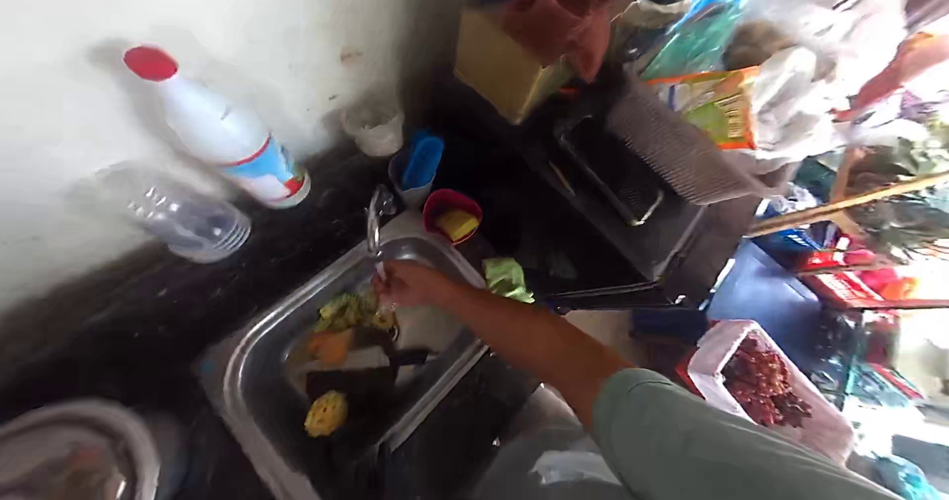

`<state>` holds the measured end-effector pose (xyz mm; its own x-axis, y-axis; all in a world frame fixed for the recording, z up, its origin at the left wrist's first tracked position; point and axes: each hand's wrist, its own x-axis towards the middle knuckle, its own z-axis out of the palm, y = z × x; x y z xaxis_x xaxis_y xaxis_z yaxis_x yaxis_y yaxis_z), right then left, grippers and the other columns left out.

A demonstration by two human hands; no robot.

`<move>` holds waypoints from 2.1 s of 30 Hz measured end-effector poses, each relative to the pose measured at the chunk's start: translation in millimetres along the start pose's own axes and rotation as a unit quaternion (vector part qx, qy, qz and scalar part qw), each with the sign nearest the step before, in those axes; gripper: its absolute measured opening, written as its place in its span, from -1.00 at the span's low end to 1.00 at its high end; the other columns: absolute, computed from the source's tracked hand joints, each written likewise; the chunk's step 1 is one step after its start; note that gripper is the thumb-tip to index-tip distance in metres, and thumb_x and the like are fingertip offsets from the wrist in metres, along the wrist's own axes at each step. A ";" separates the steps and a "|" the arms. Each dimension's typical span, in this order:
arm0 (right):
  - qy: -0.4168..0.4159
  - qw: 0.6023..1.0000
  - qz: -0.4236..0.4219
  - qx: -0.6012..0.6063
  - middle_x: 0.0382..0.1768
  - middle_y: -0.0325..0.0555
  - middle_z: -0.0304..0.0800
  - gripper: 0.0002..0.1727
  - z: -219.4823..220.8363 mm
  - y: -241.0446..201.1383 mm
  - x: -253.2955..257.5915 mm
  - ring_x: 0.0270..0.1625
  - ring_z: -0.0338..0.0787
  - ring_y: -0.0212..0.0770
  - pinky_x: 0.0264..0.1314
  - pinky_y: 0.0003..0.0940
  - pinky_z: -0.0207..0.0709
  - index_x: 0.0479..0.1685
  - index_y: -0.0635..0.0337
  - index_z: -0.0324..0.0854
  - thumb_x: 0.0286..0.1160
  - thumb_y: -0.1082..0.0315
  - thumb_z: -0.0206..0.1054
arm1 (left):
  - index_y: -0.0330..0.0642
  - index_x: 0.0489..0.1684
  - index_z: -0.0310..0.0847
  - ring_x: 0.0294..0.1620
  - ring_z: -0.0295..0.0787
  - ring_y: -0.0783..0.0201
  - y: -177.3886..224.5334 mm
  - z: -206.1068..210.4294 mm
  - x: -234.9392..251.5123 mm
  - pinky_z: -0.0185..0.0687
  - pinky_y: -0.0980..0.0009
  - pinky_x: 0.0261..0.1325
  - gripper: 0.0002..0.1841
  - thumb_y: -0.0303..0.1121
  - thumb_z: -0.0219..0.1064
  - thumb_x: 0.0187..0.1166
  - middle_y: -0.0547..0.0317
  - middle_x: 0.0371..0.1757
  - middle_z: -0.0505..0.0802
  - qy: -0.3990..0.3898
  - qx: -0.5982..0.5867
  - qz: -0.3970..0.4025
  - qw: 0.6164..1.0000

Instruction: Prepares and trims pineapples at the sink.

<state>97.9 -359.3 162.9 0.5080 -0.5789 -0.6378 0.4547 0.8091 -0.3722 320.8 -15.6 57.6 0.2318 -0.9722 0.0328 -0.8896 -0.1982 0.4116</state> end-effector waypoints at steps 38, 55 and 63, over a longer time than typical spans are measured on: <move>0.096 0.978 -0.039 -0.180 -0.21 -0.17 0.75 -0.56 4.0 43.1 31.0 -0.22 0.79 -0.29 -0.10 -0.37 0.73 0.04 0.15 0.53 0.88 -0.01 -0.08 | -0.11 0.69 0.38 0.74 0.28 -0.27 24.0 -11.7 21.7 0.05 -0.22 0.76 0.00 0.42 0.34 0.30 -0.25 0.69 0.46 -0.005 0.059 -0.041 0.997; 0.105 0.991 -0.016 -0.085 -0.20 -0.18 0.74 -0.61 -5.2 38.0 35.5 -0.21 0.80 -0.29 -0.09 -0.37 0.75 0.09 0.10 0.50 0.87 0.03 -0.11 | -0.15 0.65 0.43 0.71 0.33 -0.25 24.9 -12.8 22.8 0.06 -0.23 0.73 -0.03 0.39 0.35 0.31 -0.26 0.66 0.49 -0.001 0.060 -0.036 0.998; 0.107 0.943 -0.069 -0.306 -0.09 -0.05 0.79 -0.58 -2.3 56.7 28.2 -0.06 0.82 -0.22 0.10 -0.24 0.73 0.18 0.31 0.57 0.87 0.18 -0.10 | -0.08 0.68 0.41 0.76 0.25 -0.21 26.2 -12.8 21.8 -0.02 -0.20 0.78 -0.05 0.40 0.30 0.35 -0.19 0.71 0.45 -0.020 0.071 -0.046 0.996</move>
<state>136.3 -329.5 122.3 0.2849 -0.7026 -0.6521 -0.0351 0.6722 -0.7396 307.6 -40.4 80.7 0.3025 -0.9524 -0.0368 -0.9124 -0.3005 0.2781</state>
